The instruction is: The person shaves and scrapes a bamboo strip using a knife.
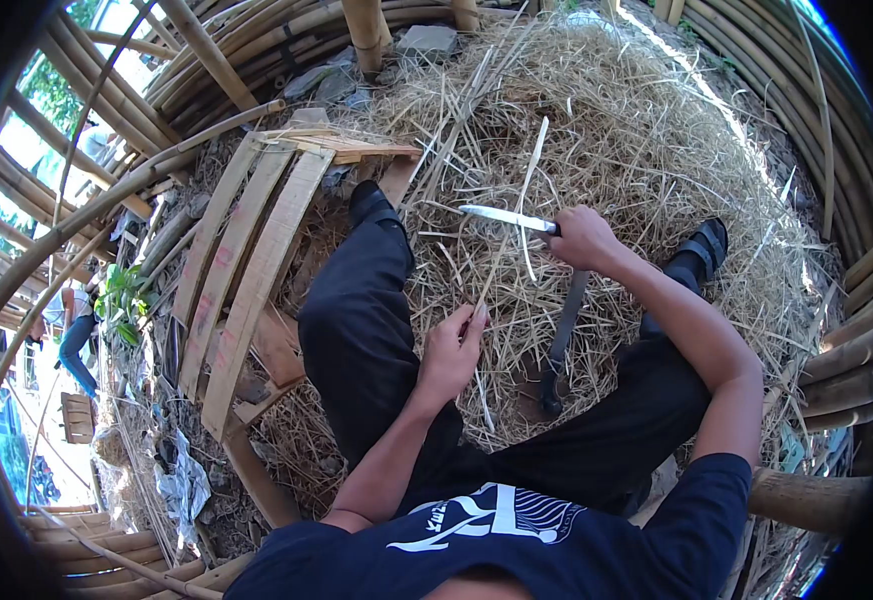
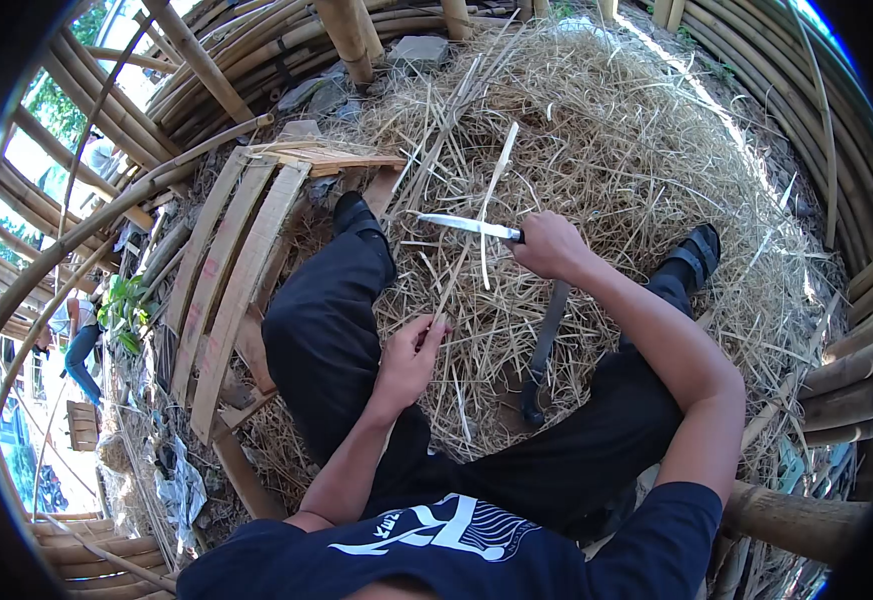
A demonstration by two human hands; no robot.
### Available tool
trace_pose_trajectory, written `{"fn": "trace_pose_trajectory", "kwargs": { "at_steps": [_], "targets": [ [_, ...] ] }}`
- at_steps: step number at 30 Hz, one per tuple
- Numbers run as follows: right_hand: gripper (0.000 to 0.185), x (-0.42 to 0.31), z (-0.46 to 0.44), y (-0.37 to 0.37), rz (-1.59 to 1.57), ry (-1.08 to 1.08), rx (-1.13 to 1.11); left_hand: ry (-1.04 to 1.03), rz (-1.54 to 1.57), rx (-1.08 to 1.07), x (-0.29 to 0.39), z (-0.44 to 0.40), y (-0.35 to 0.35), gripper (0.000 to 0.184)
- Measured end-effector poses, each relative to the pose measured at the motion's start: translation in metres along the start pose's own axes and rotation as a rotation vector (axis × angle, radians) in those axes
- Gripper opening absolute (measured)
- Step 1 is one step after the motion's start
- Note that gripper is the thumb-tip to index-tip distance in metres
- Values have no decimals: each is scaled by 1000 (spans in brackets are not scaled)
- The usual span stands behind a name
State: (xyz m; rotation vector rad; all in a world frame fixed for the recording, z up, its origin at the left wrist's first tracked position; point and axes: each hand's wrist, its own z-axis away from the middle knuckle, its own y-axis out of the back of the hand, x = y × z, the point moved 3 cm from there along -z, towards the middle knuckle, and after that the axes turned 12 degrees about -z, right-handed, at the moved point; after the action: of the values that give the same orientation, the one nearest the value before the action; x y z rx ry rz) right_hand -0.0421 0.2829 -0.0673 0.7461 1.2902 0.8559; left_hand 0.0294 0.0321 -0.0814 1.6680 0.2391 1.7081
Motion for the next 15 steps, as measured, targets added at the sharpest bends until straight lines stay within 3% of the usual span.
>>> {"fn": "trace_pose_trajectory", "kwargs": {
  "at_steps": [5, 15],
  "targets": [
    [36, 4, -5, 10, 20, -112, 66, -23, 55, 33, 3, 3, -3, 25],
    [59, 0, -9, -1, 9, -120, -24, 47, -32, -55, 10, 5, 3, 27]
  ]
}}
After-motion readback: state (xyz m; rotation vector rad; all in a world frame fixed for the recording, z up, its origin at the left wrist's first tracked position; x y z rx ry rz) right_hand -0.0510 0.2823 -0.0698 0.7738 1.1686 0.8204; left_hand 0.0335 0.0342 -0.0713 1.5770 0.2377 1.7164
